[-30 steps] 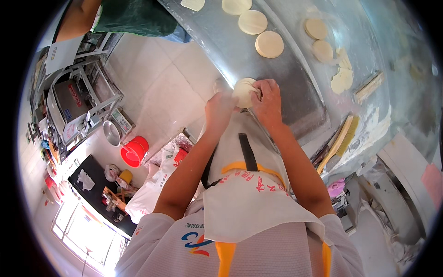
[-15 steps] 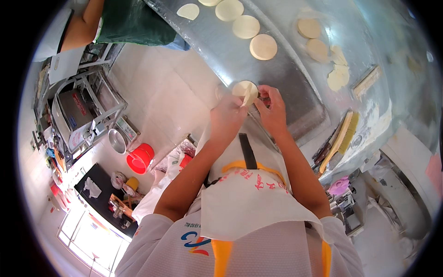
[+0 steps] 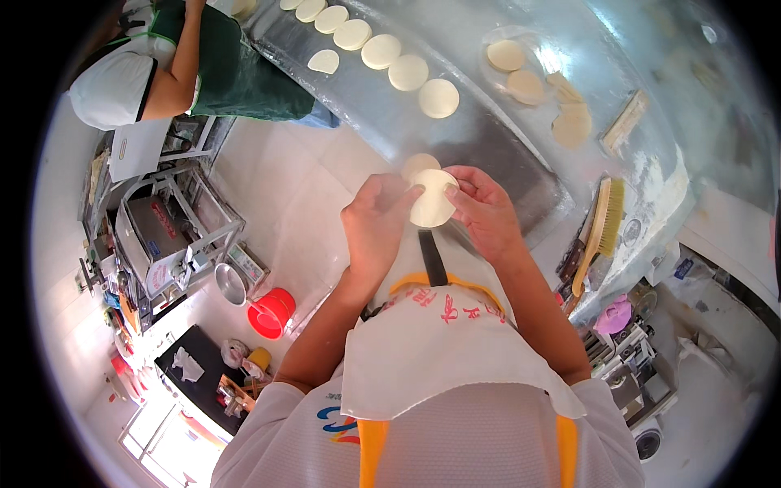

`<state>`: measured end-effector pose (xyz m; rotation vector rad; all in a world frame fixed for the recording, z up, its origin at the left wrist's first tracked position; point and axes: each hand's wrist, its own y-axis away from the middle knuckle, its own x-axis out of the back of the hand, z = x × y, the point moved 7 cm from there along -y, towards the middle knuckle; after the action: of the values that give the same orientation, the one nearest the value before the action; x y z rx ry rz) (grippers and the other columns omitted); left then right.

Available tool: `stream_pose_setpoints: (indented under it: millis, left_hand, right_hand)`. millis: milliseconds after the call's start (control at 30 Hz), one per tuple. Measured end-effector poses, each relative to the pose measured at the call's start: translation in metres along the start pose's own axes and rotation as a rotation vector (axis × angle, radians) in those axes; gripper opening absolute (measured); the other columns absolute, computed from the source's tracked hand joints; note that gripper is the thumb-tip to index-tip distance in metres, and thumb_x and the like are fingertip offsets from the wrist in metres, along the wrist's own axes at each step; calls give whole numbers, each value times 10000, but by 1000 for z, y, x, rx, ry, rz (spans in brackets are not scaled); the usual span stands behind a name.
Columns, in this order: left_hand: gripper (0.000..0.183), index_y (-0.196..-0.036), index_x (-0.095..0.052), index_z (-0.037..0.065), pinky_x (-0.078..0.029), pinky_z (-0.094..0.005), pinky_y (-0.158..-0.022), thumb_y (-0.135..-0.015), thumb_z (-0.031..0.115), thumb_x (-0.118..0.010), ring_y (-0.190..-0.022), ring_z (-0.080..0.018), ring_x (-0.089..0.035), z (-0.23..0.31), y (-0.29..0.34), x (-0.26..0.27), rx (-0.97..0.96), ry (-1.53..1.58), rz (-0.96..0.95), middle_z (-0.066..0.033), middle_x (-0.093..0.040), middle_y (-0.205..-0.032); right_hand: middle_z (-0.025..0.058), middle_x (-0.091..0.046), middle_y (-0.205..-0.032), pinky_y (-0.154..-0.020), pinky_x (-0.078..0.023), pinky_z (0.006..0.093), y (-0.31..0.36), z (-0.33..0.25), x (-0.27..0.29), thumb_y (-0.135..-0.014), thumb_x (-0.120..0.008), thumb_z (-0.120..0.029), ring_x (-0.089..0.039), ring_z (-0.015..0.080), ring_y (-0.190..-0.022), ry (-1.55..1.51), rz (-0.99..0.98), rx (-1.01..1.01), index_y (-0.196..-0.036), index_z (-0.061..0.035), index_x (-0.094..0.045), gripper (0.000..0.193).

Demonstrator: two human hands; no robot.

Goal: The person picks up thin dough disks from a stainless steel table, stacks them, and then wraps the stack in a plastic sheet.

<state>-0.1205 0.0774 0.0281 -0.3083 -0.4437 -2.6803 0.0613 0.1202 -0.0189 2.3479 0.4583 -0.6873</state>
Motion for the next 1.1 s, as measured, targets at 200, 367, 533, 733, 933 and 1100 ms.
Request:
stream_pose_setpoints:
  millis: [200,367,533,733,933,1100]
  left_hand:
    - [127,-1028,-737,-7,-539,-224,-745,-945,-20,-833,-853,-73,-669,26,13,-3,-24,168,-117,-41,-753,-958]
    - [91,-1028,-732,-10,-546,-235,-773,-969,-27,-799,-850,-79,-671,36,22,-1,15,228,-123,-43,-753,-970]
    - [154,-1108,-688,0,-547,-241,-794,-984,-46,-767,-870,-80,-668,43,25,-3,51,244,-152,-36,-734,-988]
    - [314,-1225,-649,9,-555,-277,-878,-952,-78,-779,-970,-111,-670,47,30,-3,94,383,-250,-51,-712,-1076]
    - [404,-1242,-657,0,-559,-301,-902,-887,-134,-796,-1005,-131,-663,57,37,6,17,396,-301,-59,-698,-1099]
    - [361,-1148,-705,-7,-539,-330,-937,-836,-161,-804,-1041,-162,-656,59,39,18,-187,307,-317,-71,-693,-1111]
  right_hand:
    - [107,-741,-1276,-1006,-524,298,31,-26,-17,-1058,-666,-103,-676,134,-1146,136,15,82,-1378,8,-625,341]
    - [98,-746,-1240,-943,-547,268,50,-33,-21,-1066,-693,-104,-685,119,-1099,115,43,109,-1369,12,-628,330]
    - [82,-751,-1205,-896,-552,243,56,-30,-18,-1067,-714,-112,-691,104,-1064,89,77,70,-1355,10,-639,321]
    - [71,-756,-1188,-911,-560,261,58,-37,-22,-1058,-717,-79,-694,106,-1053,163,33,98,-1334,13,-664,296]
    - [105,-782,-1183,-937,-584,297,70,-59,-37,-1012,-713,35,-734,159,-1088,487,82,226,-1233,31,-726,222]
    - [73,-833,-1101,-850,-594,300,77,-82,-54,-937,-737,81,-781,181,-966,772,-36,655,-1150,-42,-812,257]
